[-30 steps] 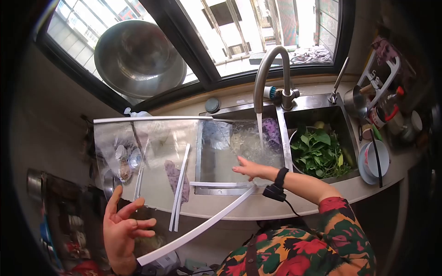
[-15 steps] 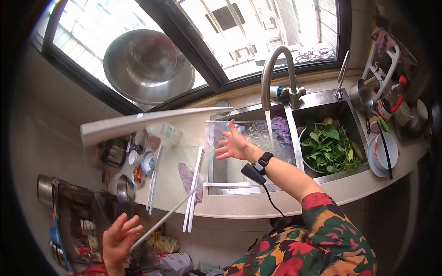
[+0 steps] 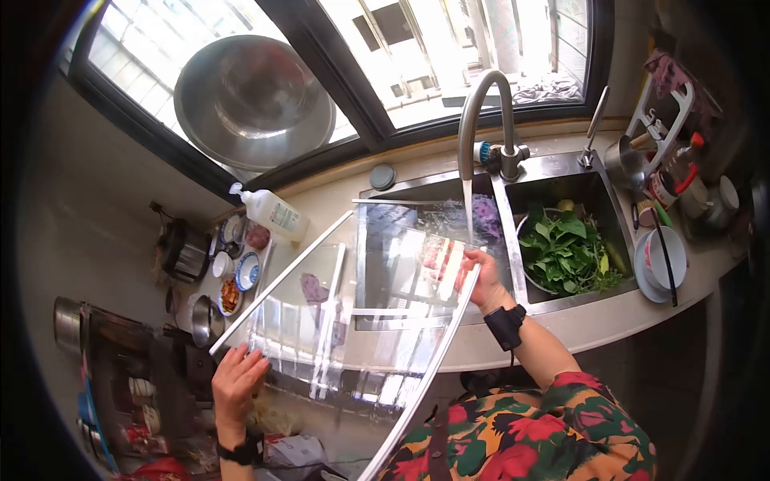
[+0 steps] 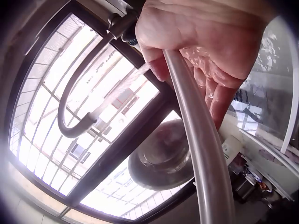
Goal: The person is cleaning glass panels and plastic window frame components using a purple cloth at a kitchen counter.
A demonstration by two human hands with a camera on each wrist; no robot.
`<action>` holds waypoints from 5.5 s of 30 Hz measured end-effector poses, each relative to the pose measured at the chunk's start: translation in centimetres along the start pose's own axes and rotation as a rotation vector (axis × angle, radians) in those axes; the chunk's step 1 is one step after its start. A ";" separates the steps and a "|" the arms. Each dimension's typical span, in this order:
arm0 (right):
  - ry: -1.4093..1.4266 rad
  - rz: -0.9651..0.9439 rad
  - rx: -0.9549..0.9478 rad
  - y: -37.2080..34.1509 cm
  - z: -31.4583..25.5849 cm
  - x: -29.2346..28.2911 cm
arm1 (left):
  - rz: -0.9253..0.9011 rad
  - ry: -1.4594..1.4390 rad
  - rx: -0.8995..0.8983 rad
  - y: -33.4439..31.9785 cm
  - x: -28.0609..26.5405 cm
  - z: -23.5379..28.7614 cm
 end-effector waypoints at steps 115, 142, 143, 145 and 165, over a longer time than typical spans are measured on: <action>-1.196 0.357 0.135 9.1 18.0 -0.5 | 0.740 -0.994 -1.982 -25.5 24.9 -5.5; -1.420 0.455 -0.577 12.3 -28.0 3.2 | -0.216 -1.881 -1.532 19.8 43.0 20.5; -1.359 0.514 -0.673 11.1 -27.6 2.9 | -0.214 -1.878 -1.540 19.2 42.9 20.3; -1.284 0.656 -0.888 7.4 -24.0 3.3 | -0.193 -1.729 -1.652 17.1 42.8 18.9; -2.133 0.429 0.134 5.6 -4.7 -2.0 | -0.254 -2.291 -2.079 13.1 40.8 16.8</action>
Point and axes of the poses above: each hand's wrist, its own y-axis towards the middle knuckle, its own x-axis out of the palm, z = x × y, the point moved 3 cm from there along y, towards the middle knuckle, and after that the axes turned 3 degrees about z, right-handed, at the moved point
